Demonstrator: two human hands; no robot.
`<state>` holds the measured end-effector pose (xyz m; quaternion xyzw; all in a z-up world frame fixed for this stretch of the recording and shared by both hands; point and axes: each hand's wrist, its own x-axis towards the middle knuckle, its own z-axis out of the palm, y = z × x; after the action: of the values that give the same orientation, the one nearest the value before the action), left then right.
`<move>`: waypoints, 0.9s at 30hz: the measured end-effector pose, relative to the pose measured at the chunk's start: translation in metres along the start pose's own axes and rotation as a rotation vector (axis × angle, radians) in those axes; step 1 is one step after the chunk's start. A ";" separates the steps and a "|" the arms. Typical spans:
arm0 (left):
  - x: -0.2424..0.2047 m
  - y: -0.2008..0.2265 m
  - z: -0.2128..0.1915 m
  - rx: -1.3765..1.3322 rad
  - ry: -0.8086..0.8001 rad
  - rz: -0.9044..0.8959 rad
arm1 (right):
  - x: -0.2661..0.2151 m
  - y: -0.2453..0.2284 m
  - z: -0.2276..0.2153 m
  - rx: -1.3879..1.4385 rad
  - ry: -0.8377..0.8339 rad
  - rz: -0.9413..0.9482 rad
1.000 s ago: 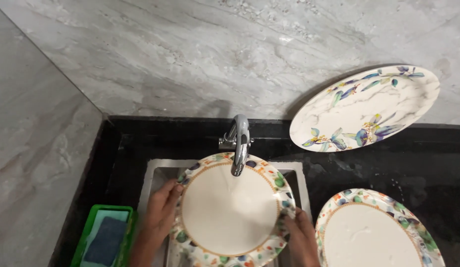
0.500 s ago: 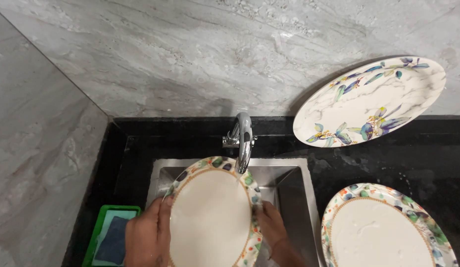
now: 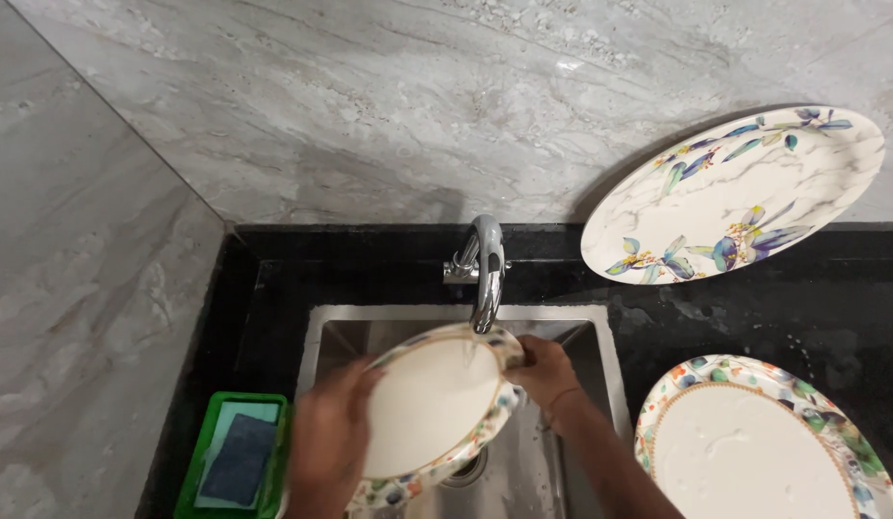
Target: Washing and rinsing ceramic plates in a kitchen sink.
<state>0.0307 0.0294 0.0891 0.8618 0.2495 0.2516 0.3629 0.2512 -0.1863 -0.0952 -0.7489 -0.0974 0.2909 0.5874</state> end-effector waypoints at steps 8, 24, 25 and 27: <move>0.077 0.070 0.041 0.087 -0.473 0.298 | -0.056 0.013 -0.036 -0.004 0.135 0.202; 0.080 0.056 0.070 -0.040 -0.624 0.610 | -0.134 0.081 0.001 0.482 0.522 0.135; 0.080 0.061 0.065 -0.037 -0.622 0.611 | -0.131 0.082 0.002 0.484 0.519 0.132; 0.076 0.071 0.056 -0.036 -0.630 0.527 | -0.134 0.088 0.001 0.596 0.557 0.238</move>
<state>0.1398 0.0044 0.1279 0.9246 -0.1077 0.0639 0.3597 0.1243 -0.2766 -0.1348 -0.6022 0.2408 0.1586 0.7444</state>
